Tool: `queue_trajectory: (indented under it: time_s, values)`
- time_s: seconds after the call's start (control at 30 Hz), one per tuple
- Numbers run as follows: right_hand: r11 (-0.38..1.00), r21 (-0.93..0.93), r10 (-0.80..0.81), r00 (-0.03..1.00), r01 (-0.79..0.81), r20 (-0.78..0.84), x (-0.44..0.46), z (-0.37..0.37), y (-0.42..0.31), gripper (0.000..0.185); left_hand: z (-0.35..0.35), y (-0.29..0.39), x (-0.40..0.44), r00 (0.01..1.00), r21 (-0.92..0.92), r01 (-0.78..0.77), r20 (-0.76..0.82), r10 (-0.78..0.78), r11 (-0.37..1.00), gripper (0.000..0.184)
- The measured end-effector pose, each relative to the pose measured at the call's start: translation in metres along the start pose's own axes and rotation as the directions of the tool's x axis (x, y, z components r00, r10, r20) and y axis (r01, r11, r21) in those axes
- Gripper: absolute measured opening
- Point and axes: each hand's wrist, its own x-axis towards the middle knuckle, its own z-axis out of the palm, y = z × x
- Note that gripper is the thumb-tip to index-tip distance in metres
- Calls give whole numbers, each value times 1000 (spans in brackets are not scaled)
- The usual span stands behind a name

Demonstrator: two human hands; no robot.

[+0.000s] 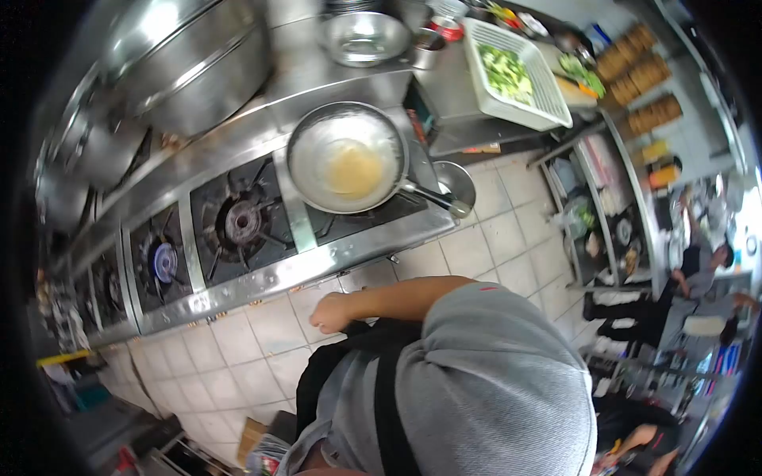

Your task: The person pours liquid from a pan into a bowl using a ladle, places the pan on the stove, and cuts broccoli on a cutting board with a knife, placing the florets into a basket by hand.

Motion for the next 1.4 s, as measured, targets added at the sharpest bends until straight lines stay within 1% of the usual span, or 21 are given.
queue_trajectory:
  time_s: [0.1, 0.17, 0.23, 0.37, 0.43, 0.47, 0.53, 0.6, 0.63, 0.7, 0.77, 0.83, 0.9, 0.97, 1.03, 1.1, 1.17, 1.23, 1.3, 1.37, 1.4]
  values:
    - [999, 5, 44, 989, -44, -141, -117, -9, 36, 23, -10, 59, 8, 994, -9, -99, 46, 99, 995, 46]
    - [990, 71, 141, 905, -123, -401, -200, 20, 85, 20, -3, 116, 25, 968, -44, -205, 135, 209, 978, 42]
    - [879, 98, 470, 816, -466, -336, -292, 18, 101, 23, 16, 191, 38, 913, -112, -306, 249, 325, 945, 39]
    - [681, 439, 703, 355, -586, -616, -465, 59, 96, 22, 81, 377, 21, 740, -164, -450, 482, 469, 878, 33]
    - [485, 604, 824, 99, -633, -558, -526, 84, 82, 23, 118, 494, -50, 730, -6, -538, 497, 469, 843, 33]
    - [464, 619, 825, 55, -634, -562, -544, 95, 78, 23, 134, 524, -49, 685, 10, -596, 528, 502, 803, 34]
    - [351, 720, 832, -154, -598, -534, -584, 124, 68, 21, 160, 581, -53, 592, 204, -785, 522, 614, 584, 37]
    - [390, 700, 742, -246, -598, -624, -605, 154, 75, 20, 185, 626, -49, 465, 206, -878, 580, 669, 431, 38]
    - [351, 709, 768, -245, -611, -591, -611, 155, 77, 20, 197, 643, -45, 418, 169, -899, 605, 677, 404, 38]
    - [353, 723, 753, -278, -594, -596, -618, 138, 75, 21, 220, 667, -32, 449, 181, -876, 643, 621, 447, 35]
    - [328, 742, 757, -307, -584, -576, -625, 122, 86, 22, 245, 694, -43, 411, 207, -901, 687, 599, 380, 34]
    - [338, 730, 798, -231, -594, -557, -632, 103, 90, 24, 263, 714, -54, 397, 230, -912, 708, 584, 341, 32]
    - [337, 720, 800, -218, -607, -559, -648, 91, 102, 25, 281, 741, -63, 277, 168, -959, 712, 645, 226, 32]
    - [374, 695, 806, -156, -614, -571, -661, 83, 125, 25, 293, 768, -66, 291, 166, -955, 683, 670, 246, 30]
    - [336, 701, 835, -147, -629, -531, -679, 81, 159, 27, 295, 796, -62, 228, 175, -973, 688, 689, 149, 28]
    - [298, 675, 845, -143, -675, -515, -694, 62, 184, 27, 293, 828, -62, 89, 148, -989, 586, 805, 2, 25]
    - [341, 653, 845, -85, -677, -529, -708, 44, 205, 26, 288, 865, -60, -209, 243, -908, 444, 871, -341, 24]
    - [383, 618, 855, 10, -686, -519, -719, 8, 215, 28, 282, 900, -70, -185, 315, -903, 333, 925, -294, 25]
    - [387, 617, 887, 95, -685, -452, -730, -28, 231, 29, 281, 931, -56, -248, 429, -845, 215, 945, -319, 26]
    - [427, 583, 850, 87, -691, -520, -741, -52, 254, 29, 283, 955, -40, -206, 508, -814, 203, 957, -282, 37]
    - [422, 602, 854, 74, -678, -515, -746, -70, 259, 28, 288, 967, -36, -165, 650, -721, 175, 971, -240, 43]
